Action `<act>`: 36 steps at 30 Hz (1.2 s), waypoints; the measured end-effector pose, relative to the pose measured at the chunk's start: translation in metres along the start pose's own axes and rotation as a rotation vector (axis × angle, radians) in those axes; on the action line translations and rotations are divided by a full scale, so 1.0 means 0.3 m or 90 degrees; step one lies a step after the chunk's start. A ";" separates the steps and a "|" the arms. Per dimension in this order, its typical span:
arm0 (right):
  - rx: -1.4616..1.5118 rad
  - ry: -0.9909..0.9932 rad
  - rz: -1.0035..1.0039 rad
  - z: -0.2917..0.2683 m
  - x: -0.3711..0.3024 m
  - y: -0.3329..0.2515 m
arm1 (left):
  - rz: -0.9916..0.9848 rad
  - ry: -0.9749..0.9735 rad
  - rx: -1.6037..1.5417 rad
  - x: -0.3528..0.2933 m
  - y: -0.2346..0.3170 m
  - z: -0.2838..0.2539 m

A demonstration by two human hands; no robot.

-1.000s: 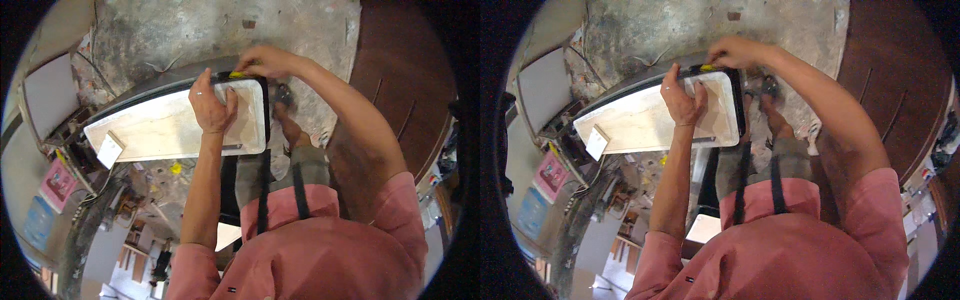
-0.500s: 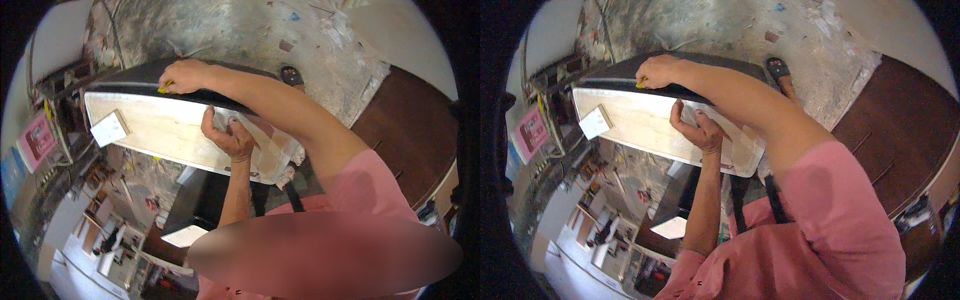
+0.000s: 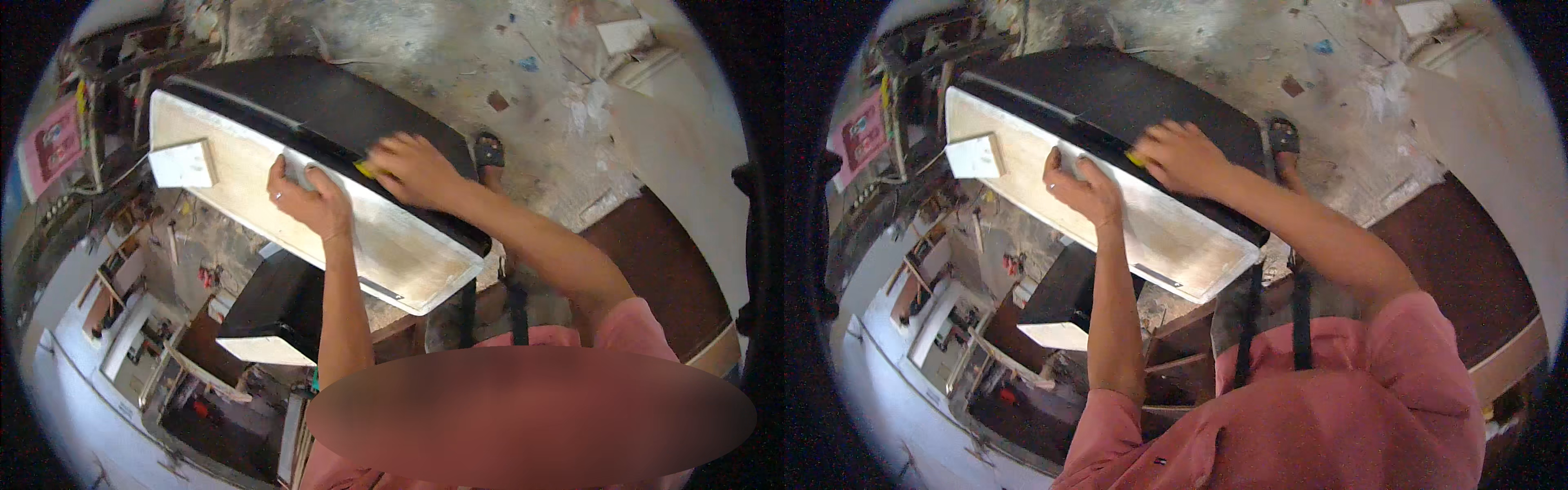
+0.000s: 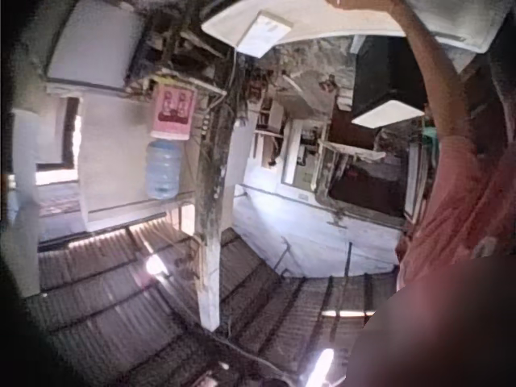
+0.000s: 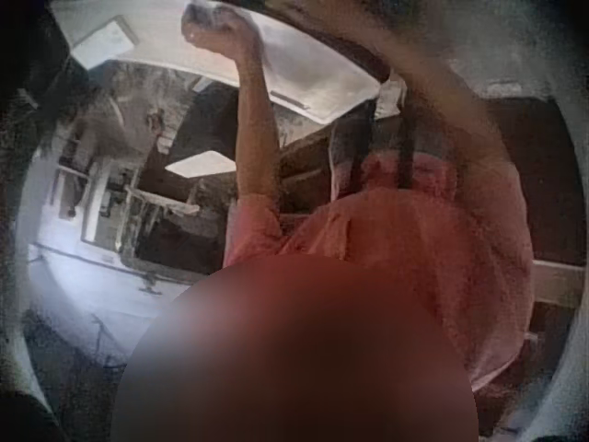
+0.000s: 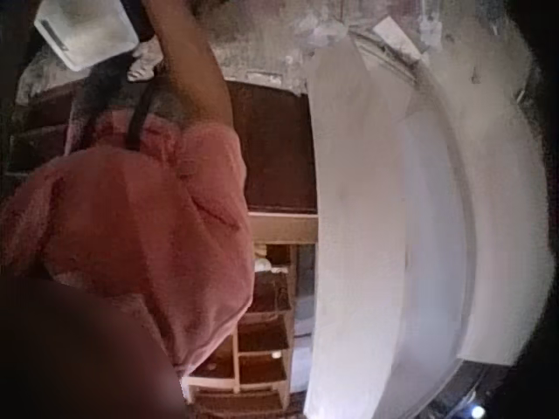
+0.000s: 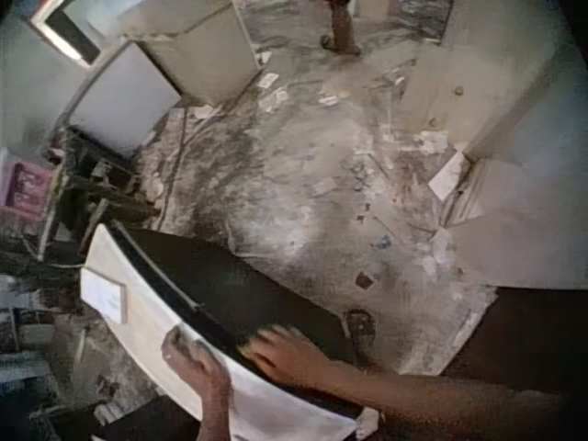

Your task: The person wipes the edges of a white and black furniture panel with a yellow cloth, then applies glue along the seams using a glue gun. The person handles the panel and glue gun to prepare the piece for assembly.

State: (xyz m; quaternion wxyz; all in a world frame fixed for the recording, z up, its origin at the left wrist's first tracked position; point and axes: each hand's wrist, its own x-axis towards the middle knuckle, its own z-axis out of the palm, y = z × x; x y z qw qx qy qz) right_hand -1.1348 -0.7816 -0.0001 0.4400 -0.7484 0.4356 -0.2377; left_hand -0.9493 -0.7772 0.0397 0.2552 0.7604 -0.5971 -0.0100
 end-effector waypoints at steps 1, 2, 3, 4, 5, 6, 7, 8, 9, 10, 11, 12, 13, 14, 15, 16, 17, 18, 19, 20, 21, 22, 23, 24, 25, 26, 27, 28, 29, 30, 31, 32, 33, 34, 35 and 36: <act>0.023 0.003 -0.022 0.029 0.158 -0.015 | -0.008 0.006 0.020 0.001 -0.004 0.000; 0.014 0.020 -0.026 0.061 0.312 -0.042 | -0.006 -0.006 0.033 0.000 -0.005 -0.002; 0.002 0.010 -0.019 0.076 0.436 -0.063 | -0.021 -0.018 0.023 0.001 -0.005 -0.005; -0.007 0.022 -0.034 0.084 0.522 -0.070 | -0.019 -0.015 0.024 0.005 -0.005 -0.006; -0.018 0.006 -0.031 0.089 0.570 -0.078 | -0.009 -0.029 0.028 0.004 -0.002 -0.014; -0.028 -0.012 -0.016 0.086 0.570 -0.085 | -0.014 -0.031 0.019 0.013 -0.002 -0.013; -0.013 -0.026 0.000 0.072 0.522 -0.084 | -0.016 -0.041 0.021 0.012 0.002 -0.019; -0.006 -0.038 0.012 0.050 0.423 -0.070 | -0.017 -0.040 0.016 0.017 0.004 -0.015; 0.004 -0.046 0.011 0.026 0.303 -0.054 | -0.025 -0.035 0.011 0.017 0.009 -0.016; 0.020 -0.035 0.001 -0.005 0.161 -0.037 | -0.035 -0.028 0.037 0.017 0.013 -0.016; 0.001 -0.055 0.017 -0.042 -0.004 -0.030 | -0.040 -0.021 0.037 0.016 0.018 -0.014; -0.011 -0.151 0.079 -0.095 -0.151 -0.020 | -0.043 -0.016 0.040 0.018 0.022 -0.014; -0.023 -0.181 0.103 -0.141 -0.273 -0.023 | -0.049 -0.012 0.048 0.015 0.025 -0.016; -0.033 -0.184 0.122 -0.184 -0.372 -0.036 | -0.040 -0.020 0.043 0.018 0.024 -0.018; -0.044 -0.220 0.172 -0.198 -0.418 -0.037 | -0.044 -0.022 0.051 0.018 0.025 -0.018; -0.037 -0.176 0.148 -0.221 -0.457 -0.045 | -0.042 -0.025 0.055 0.019 0.023 -0.017; -0.026 -0.175 0.156 -0.221 -0.443 -0.049 | -0.042 -0.022 0.057 0.020 0.022 -0.015; -0.024 -0.213 0.198 -0.220 -0.402 -0.060 | -0.024 -0.017 0.059 0.021 0.021 -0.015; -0.022 -0.158 0.143 -0.196 -0.328 -0.062 | -0.026 -0.015 0.061 0.020 0.020 -0.013; -0.030 -0.158 0.135 -0.152 -0.225 -0.061 | -0.030 -0.012 0.062 0.019 0.020 -0.013; -0.032 -0.139 0.107 -0.119 -0.118 -0.062 | -0.029 -0.013 0.068 0.019 0.019 -0.012; -0.036 -0.064 0.045 -0.060 0.032 -0.061 | -0.024 -0.009 0.059 0.020 0.017 -0.012; -0.043 -0.061 0.015 -0.015 0.189 -0.061 | -0.014 -0.010 0.054 0.021 0.016 -0.011; -0.048 -0.088 0.016 0.015 0.337 -0.065 | -0.013 -0.010 0.044 0.021 0.014 -0.011; -0.046 -0.102 0.030 0.038 0.486 -0.075 | -0.012 -0.011 0.044 0.018 0.014 -0.012; 0.017 -0.108 0.055 0.044 0.600 -0.078 | -0.018 -0.006 0.038 0.018 0.012 -0.010; 0.042 -0.122 0.051 0.042 0.687 -0.075 | -0.025 -0.008 0.033 0.016 0.012 -0.009; 0.012 -0.137 0.018 0.038 0.762 -0.071 | -0.021 -0.014 0.044 0.016 0.010 -0.010; 0.050 -0.091 -0.014 0.028 0.789 -0.057 | -0.024 -0.019 0.042 0.014 0.009 -0.011; 0.125 -0.069 -0.034 0.012 0.785 -0.040 | -0.019 -0.018 0.042 0.017 0.007 -0.010; 0.187 -0.063 -0.039 -0.014 0.763 -0.020 | -0.014 -0.010 0.041 0.018 0.005 -0.011; 0.231 -0.042 -0.047 -0.038 0.698 0.011 | -0.018 -0.011 0.042 0.018 0.004 -0.012; 0.270 -0.030 -0.038 -0.068 0.600 0.049 | -0.019 -0.010 0.041 0.020 0.003 -0.012; 0.302 -0.051 -0.030 -0.104 0.492 0.083 | -0.022 -0.010 0.040 0.020 0.003 -0.011; 0.331 -0.077 -0.017 -0.139 0.377 0.105 | -0.021 -0.006 0.040 0.021 0.003 -0.010; 0.398 -0.110 0.120 -0.149 0.256 0.101 | -0.022 -0.005 0.041 0.021 0.002 -0.010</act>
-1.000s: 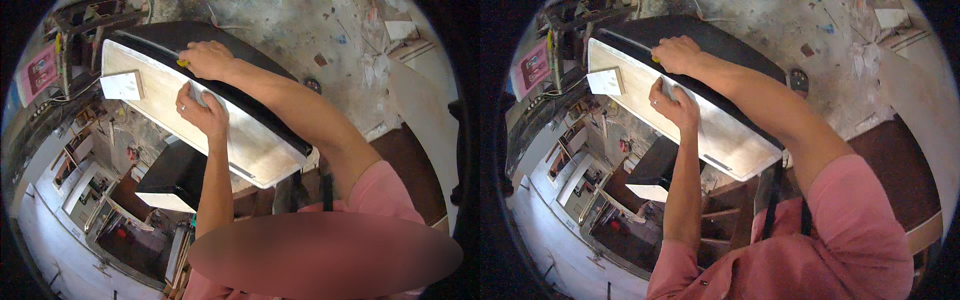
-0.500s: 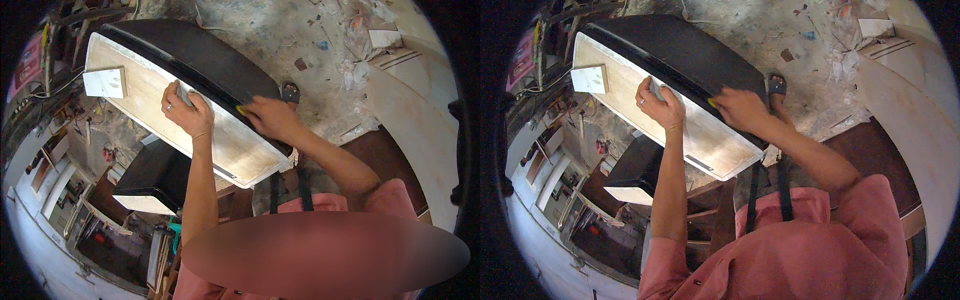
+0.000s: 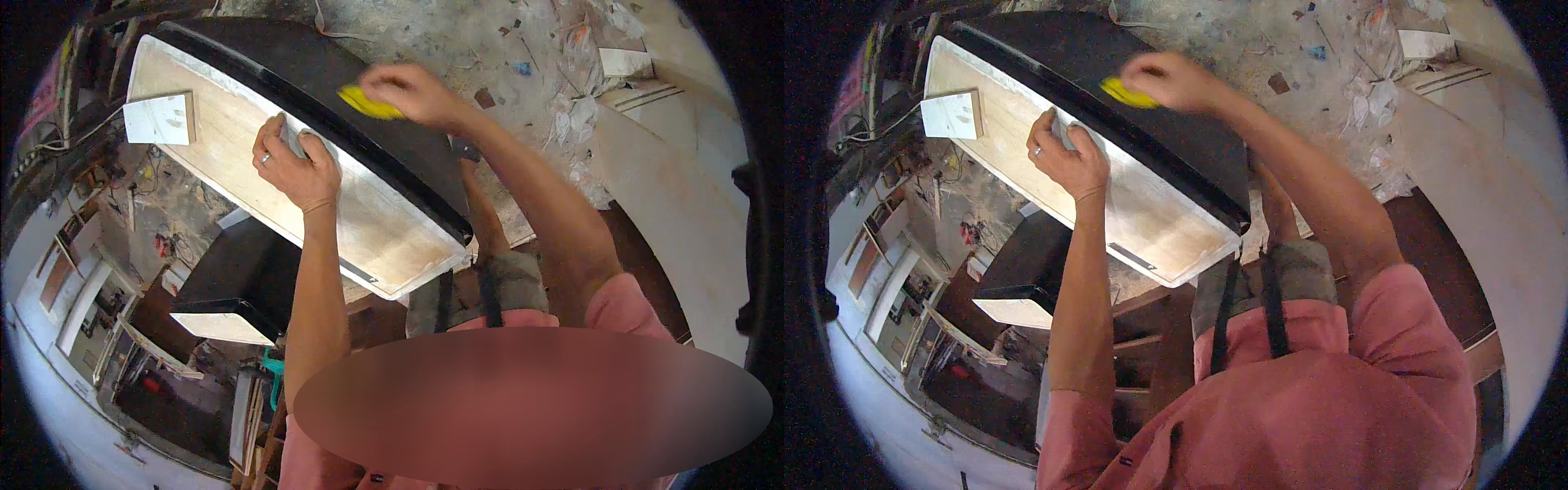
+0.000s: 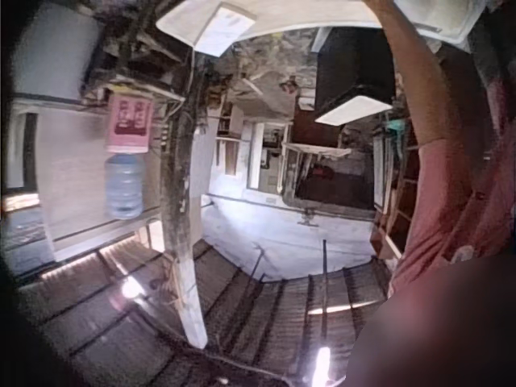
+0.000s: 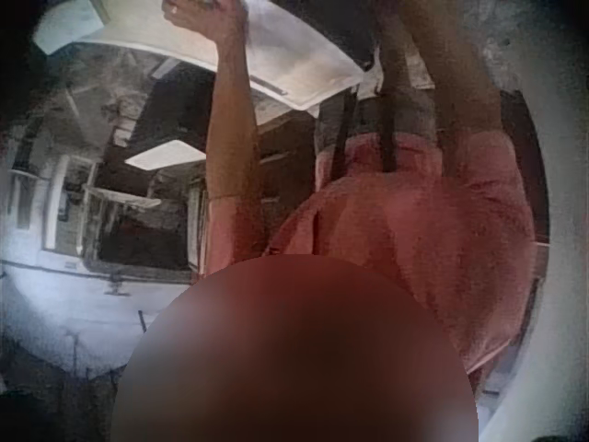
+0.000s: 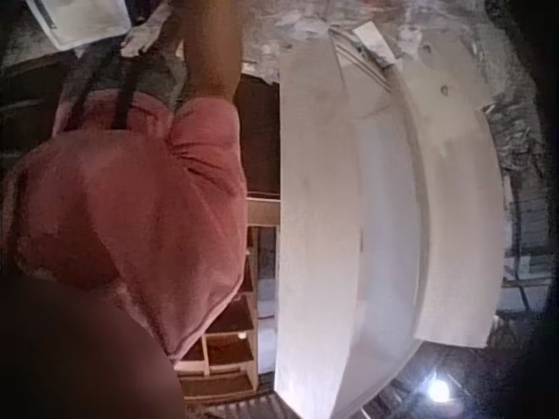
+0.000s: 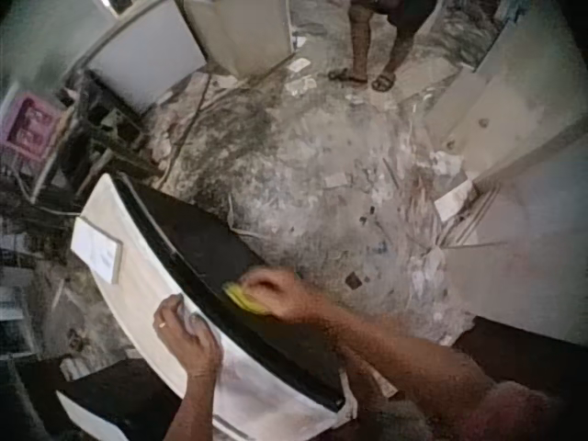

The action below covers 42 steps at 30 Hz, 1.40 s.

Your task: The person wipes the edges of a white and black furniture panel with a yellow cloth, then applies glue along the seams using a glue gun. The person handles the panel and glue gun to prepare the piece for assembly.

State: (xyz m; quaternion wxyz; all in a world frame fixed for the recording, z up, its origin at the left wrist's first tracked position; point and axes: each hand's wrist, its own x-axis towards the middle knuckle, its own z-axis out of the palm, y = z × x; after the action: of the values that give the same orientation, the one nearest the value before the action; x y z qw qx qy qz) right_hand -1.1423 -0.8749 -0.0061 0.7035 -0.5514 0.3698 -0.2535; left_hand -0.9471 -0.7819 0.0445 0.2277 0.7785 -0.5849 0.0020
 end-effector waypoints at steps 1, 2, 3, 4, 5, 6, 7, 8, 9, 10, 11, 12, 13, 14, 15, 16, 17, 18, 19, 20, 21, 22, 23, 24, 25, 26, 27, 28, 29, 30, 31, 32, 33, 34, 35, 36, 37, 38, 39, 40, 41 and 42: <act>0.021 -0.017 0.083 -0.005 -0.119 0.009 | 0.000 -0.001 0.003 0.000 0.000 0.000; 0.008 0.002 0.141 0.015 -0.234 0.013 | 0.002 0.004 0.003 0.000 -0.001 0.000; 0.009 0.023 0.166 0.049 -0.339 0.012 | 0.005 0.004 0.003 0.000 -0.002 0.000; -0.028 0.048 0.208 0.086 -0.424 0.010 | 0.009 0.003 0.003 -0.002 -0.002 0.000; -0.052 0.074 0.219 0.116 -0.492 0.009 | 0.009 0.002 0.000 -0.003 -0.003 0.000; -0.107 0.079 0.192 0.132 -0.548 0.010 | 0.010 0.003 -0.003 -0.003 -0.004 0.001; -0.161 0.085 0.165 0.145 -0.600 0.013 | 0.013 0.003 -0.004 -0.003 -0.004 0.001; -0.210 0.092 0.136 0.157 -0.649 0.016 | 0.013 0.005 -0.002 -0.003 -0.003 0.001; -0.218 0.115 0.135 0.167 -0.701 0.020 | 0.015 0.007 -0.001 -0.002 -0.002 0.002; -0.221 0.138 0.132 0.173 -0.752 0.028 | 0.018 0.009 -0.001 -0.001 0.000 0.001; -0.218 0.154 0.169 0.176 -0.791 0.042 | 0.021 0.010 0.001 0.000 0.002 0.000; -0.228 0.151 0.180 0.169 -0.815 0.056 | 0.018 0.011 -0.008 0.001 0.005 0.000; -0.259 0.138 0.139 0.169 -0.813 0.068 | 0.019 0.013 -0.013 0.002 0.006 -0.001; -0.288 0.127 0.132 0.169 -0.784 0.078 | 0.019 0.009 -0.016 0.001 0.008 -0.001; -0.322 0.116 0.128 0.167 -0.730 0.080 | 0.019 0.009 -0.020 0.002 0.008 -0.001; -0.321 0.143 0.037 0.169 -0.638 0.086 | 0.013 0.011 -0.024 0.000 0.008 0.000; -0.323 0.166 -0.051 0.178 -0.506 0.089 | 0.017 0.014 -0.016 -0.001 0.008 0.001; -0.340 0.161 -0.059 0.192 -0.368 0.081 | 0.020 0.018 -0.009 -0.001 0.006 0.002; -0.342 0.169 -0.126 0.199 -0.228 0.076 | 0.025 0.020 0.006 -0.003 0.003 0.003; -0.354 0.149 -0.149 0.206 -0.095 0.071 | 0.046 0.018 0.002 -0.001 -0.001 0.003; -0.323 0.151 -0.159 0.226 0.005 0.071 | 0.047 0.024 0.004 -0.004 -0.004 0.003; -0.289 0.176 -0.195 0.242 0.047 0.075 | 0.049 0.024 0.000 -0.001 -0.007 0.005; -0.289 0.161 -0.146 0.250 0.023 0.080 | 0.052 0.022 -0.010 0.000 -0.010 0.008; -0.282 0.175 -0.145 0.251 -0.033 0.085 | 0.055 0.021 -0.015 0.002 -0.012 0.010; -0.277 0.182 -0.148 0.249 -0.124 0.096 | 0.053 0.021 -0.010 0.002 -0.012 0.013; -0.277 0.191 -0.106 0.237 -0.278 0.107 | 0.045 0.020 -0.006 0.002 -0.013 0.014; -0.283 0.196 -0.075 0.214 -0.467 0.106 | 0.040 0.023 0.000 0.002 -0.012 0.015; -0.299 0.182 -0.005 0.191 -0.619 0.098 | 0.029 0.012 -0.005 0.003 -0.012 0.013; -0.321 0.172 0.029 0.176 -0.742 0.081 | 0.027 0.016 -0.010 0.005 -0.010 0.015; -0.318 0.173 0.099 0.178 -0.831 0.066 | 0.025 0.010 -0.014 0.002 -0.007 0.010; -0.314 0.167 0.100 0.194 -0.852 0.063 | 0.022 0.005 -0.022 0.002 -0.006 0.009; -0.298 0.174 0.107 0.214 -0.820 0.052 | 0.017 -0.001 -0.010 0.001 -0.003 0.008; -0.280 0.181 0.120 0.237 -0.753 0.034 | 0.010 0.002 -0.002 -0.001 -0.001 0.007; -0.301 0.143 0.131 0.264 -0.643 0.033 | 0.005 0.004 0.009 0.004 -0.002 0.009; -0.333 0.170 0.039 0.293 -0.513 0.036 | 0.017 0.013 0.005 0.006 -0.003 0.011; -0.360 0.186 -0.024 0.324 -0.374 0.037 | 0.028 0.014 0.004 0.005 -0.007 0.007; -0.346 0.166 -0.041 0.345 -0.231 0.039 | 0.039 0.010 0.004 0.003 -0.010 0.005; -0.338 0.191 -0.131 0.355 -0.113 0.037 | 0.066 0.013 0.003 0.003 -0.015 0.005; -0.317 0.142 -0.077 0.367 -0.055 0.036 | 0.074 0.010 0.007 0.003 -0.021 0.002; -0.302 0.128 -0.067 0.370 -0.025 0.033 | 0.082 0.007 0.005 0.003 -0.024 0.003; -0.282 0.141 -0.096 0.358 -0.025 0.023 | 0.088 0.008 -0.004 0.004 -0.029 0.008; -0.227 0.143 -0.100 0.353 -0.132 0.020 | 0.060 0.003 -0.009 0.003 -0.032 0.008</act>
State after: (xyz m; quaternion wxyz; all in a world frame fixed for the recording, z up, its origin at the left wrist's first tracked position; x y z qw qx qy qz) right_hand -1.0816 -0.7806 0.0104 0.5275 -0.6627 0.4407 -0.2974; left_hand -0.9387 -0.7815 0.0392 0.2343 0.7485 -0.6203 0.0104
